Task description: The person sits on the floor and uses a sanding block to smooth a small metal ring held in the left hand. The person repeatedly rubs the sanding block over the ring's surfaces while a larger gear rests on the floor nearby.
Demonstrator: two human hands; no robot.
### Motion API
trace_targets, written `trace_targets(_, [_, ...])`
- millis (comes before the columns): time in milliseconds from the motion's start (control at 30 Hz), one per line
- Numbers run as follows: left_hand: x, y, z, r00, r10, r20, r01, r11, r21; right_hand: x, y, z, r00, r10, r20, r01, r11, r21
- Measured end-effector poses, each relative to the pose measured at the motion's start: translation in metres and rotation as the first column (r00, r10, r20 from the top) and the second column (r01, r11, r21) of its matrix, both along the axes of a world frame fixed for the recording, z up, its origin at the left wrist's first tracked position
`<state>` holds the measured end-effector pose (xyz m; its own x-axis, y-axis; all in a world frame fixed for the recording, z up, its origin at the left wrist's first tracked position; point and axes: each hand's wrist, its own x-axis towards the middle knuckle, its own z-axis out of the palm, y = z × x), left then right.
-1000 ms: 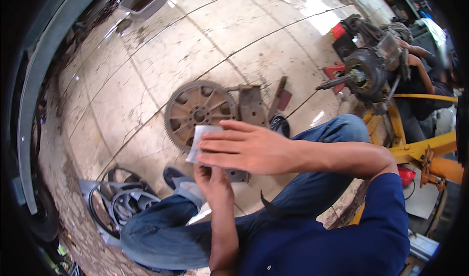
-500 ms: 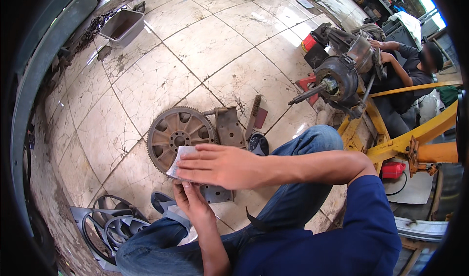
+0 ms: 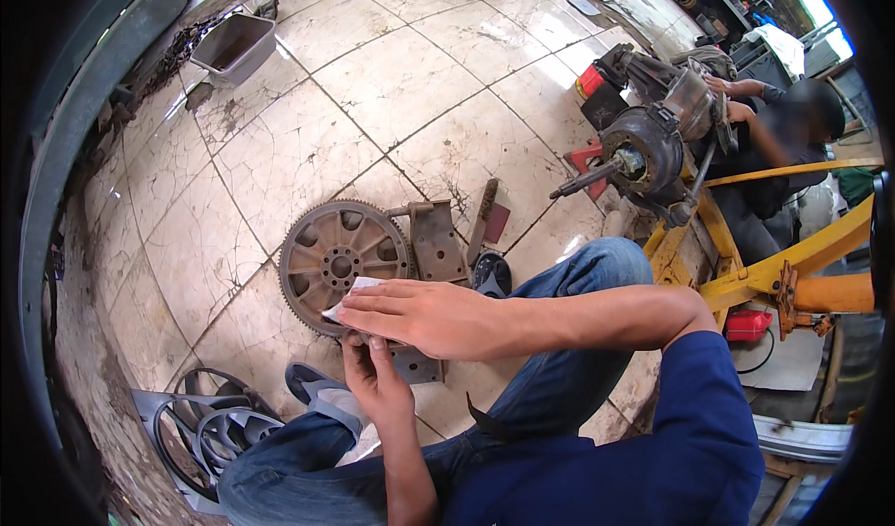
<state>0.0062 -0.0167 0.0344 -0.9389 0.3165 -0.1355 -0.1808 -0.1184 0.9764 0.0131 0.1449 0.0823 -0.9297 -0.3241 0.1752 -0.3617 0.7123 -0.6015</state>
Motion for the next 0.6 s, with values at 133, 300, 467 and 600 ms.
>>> trace_targets(133, [-0.007, 0.001, -0.014, 0.998, 0.07, 0.001, -0.069, 0.995, -0.071, 0.003, -0.002, 0.002, 0.999, 0.012, 0.035, -0.015, 0.996, 0.089])
trace_targets(300, [0.003, 0.0, -0.026, 0.992, -0.053, -0.119, 0.029, 0.98, -0.198, 0.005, 0.0, 0.0, 0.998, -0.032, 0.046, 0.025, 0.991, 0.133])
trace_targets(467, [0.0, 0.003, -0.037, 0.93, -0.085, -0.358, -0.031, 0.952, -0.305, 0.005, 0.0, 0.008, 0.993, -0.051, 0.104, 0.042, 0.995, 0.085])
trace_targets(600, [-0.002, 0.002, -0.036, 0.977, -0.024, -0.212, -0.045, 0.948, -0.315, 0.004, 0.003, 0.012, 0.984, -0.052, 0.172, 0.041, 0.997, 0.069])
